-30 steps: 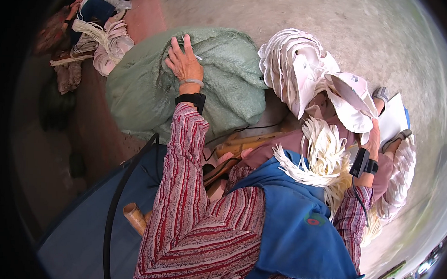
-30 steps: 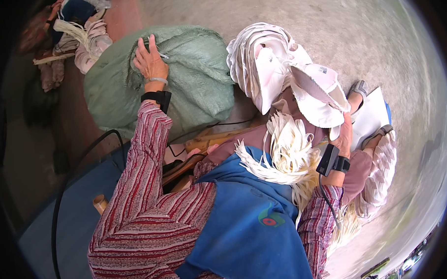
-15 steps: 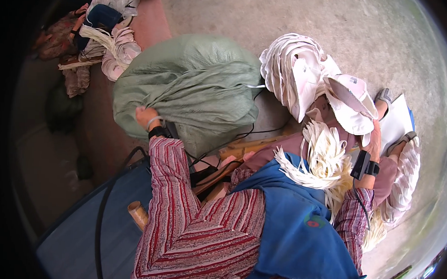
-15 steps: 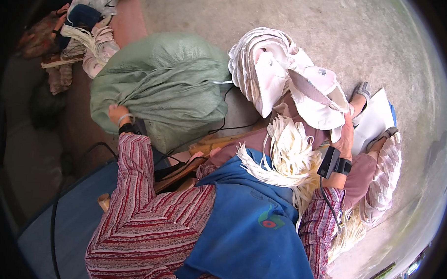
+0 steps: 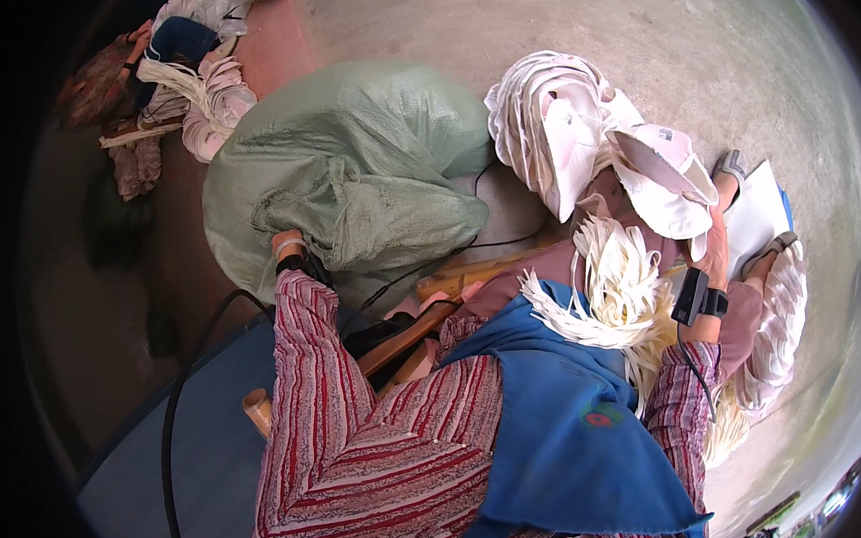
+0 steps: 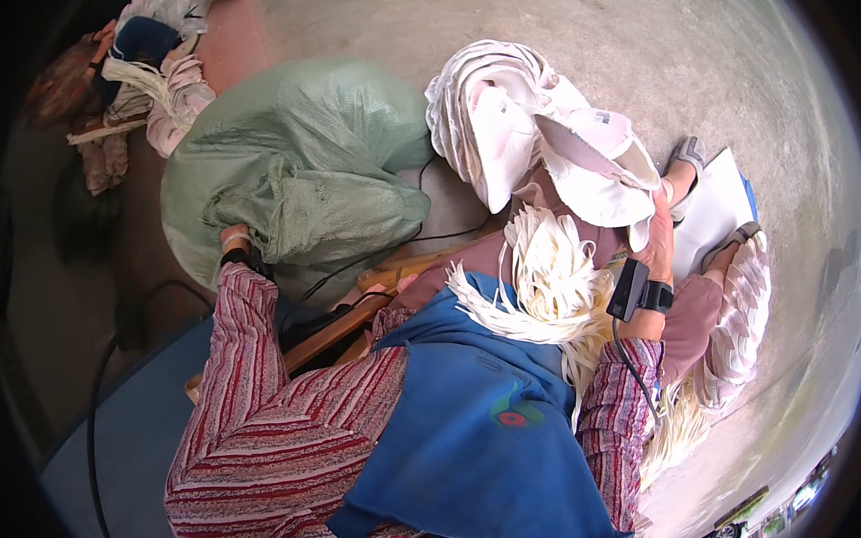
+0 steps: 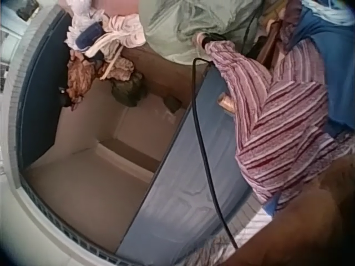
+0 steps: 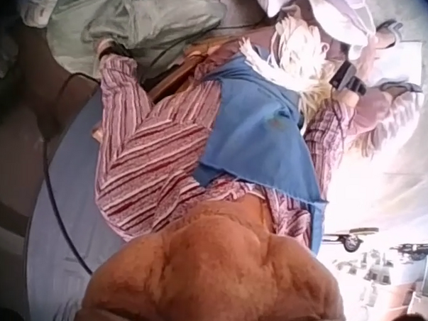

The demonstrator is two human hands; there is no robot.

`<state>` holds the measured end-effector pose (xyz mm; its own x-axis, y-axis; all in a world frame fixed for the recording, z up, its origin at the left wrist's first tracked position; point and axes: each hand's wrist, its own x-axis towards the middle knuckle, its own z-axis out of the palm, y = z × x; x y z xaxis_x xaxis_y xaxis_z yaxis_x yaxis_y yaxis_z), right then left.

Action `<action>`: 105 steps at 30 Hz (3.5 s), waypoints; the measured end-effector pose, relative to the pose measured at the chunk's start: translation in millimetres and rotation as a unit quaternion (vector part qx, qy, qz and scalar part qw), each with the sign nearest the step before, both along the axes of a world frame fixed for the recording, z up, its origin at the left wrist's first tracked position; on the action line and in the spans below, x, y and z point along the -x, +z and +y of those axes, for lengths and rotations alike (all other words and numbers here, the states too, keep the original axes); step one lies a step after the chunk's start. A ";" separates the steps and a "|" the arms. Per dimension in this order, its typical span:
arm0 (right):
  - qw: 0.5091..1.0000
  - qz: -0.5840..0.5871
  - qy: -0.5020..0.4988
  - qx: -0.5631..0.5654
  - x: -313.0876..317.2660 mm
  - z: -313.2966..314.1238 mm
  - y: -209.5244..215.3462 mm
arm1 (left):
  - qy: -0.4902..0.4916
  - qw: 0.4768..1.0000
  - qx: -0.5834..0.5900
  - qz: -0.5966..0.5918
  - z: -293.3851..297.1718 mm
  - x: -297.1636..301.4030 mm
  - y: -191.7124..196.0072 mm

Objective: Tying and organizing white straps on pink shoe uppers.

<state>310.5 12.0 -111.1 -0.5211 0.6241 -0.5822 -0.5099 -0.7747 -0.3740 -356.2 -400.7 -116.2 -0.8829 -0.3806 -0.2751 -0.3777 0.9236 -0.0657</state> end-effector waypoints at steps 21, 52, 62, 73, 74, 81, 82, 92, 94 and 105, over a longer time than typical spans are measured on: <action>0.979 -0.191 -0.073 -0.008 42.8 -2.5 38.1 | -0.463 0.735 -0.307 -0.388 312.9 -267.8 28.7; 0.733 -0.293 -0.329 -0.518 -87.6 -66.2 341.6 | -0.602 0.426 -0.489 -0.466 352.6 -360.1 203.9; 0.616 -0.652 -0.356 -0.263 -232.7 -305.9 297.5 | -0.673 0.487 -0.362 -0.422 330.8 -312.0 104.1; 0.636 -0.735 -0.221 -0.079 -267.4 -374.7 114.3 | -0.685 0.540 -0.332 -0.360 306.7 -306.4 108.3; 0.644 -0.721 -0.244 -0.078 -274.8 -380.3 105.2 | -0.688 0.536 -0.342 -0.350 304.6 -304.7 109.6; 0.563 -0.825 -0.040 0.003 -270.2 -392.2 108.7 | -0.774 0.522 -0.273 -0.232 283.3 -311.6 141.8; 0.461 -0.887 -0.014 -0.016 -262.4 -383.6 114.1 | -0.768 0.534 -0.269 -0.230 283.5 -314.2 147.3; 0.587 -0.697 0.132 -0.389 -109.5 -219.8 159.0 | -0.659 0.511 -0.518 -0.192 278.7 -320.9 237.3; 0.565 -0.679 0.207 -0.421 -93.0 -226.3 131.2 | -0.647 0.471 -0.582 -0.144 279.1 -312.6 258.8; 0.548 -0.698 0.230 -0.400 -59.8 -226.7 132.5 | -0.582 0.627 -0.473 -0.210 287.3 -253.0 142.6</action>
<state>370.3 -214.7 21.4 -0.1259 0.9600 -0.2502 0.8857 -0.0048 -0.4643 -103.2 -113.4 26.5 -0.1847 0.9636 -0.1933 0.4559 0.2582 0.8517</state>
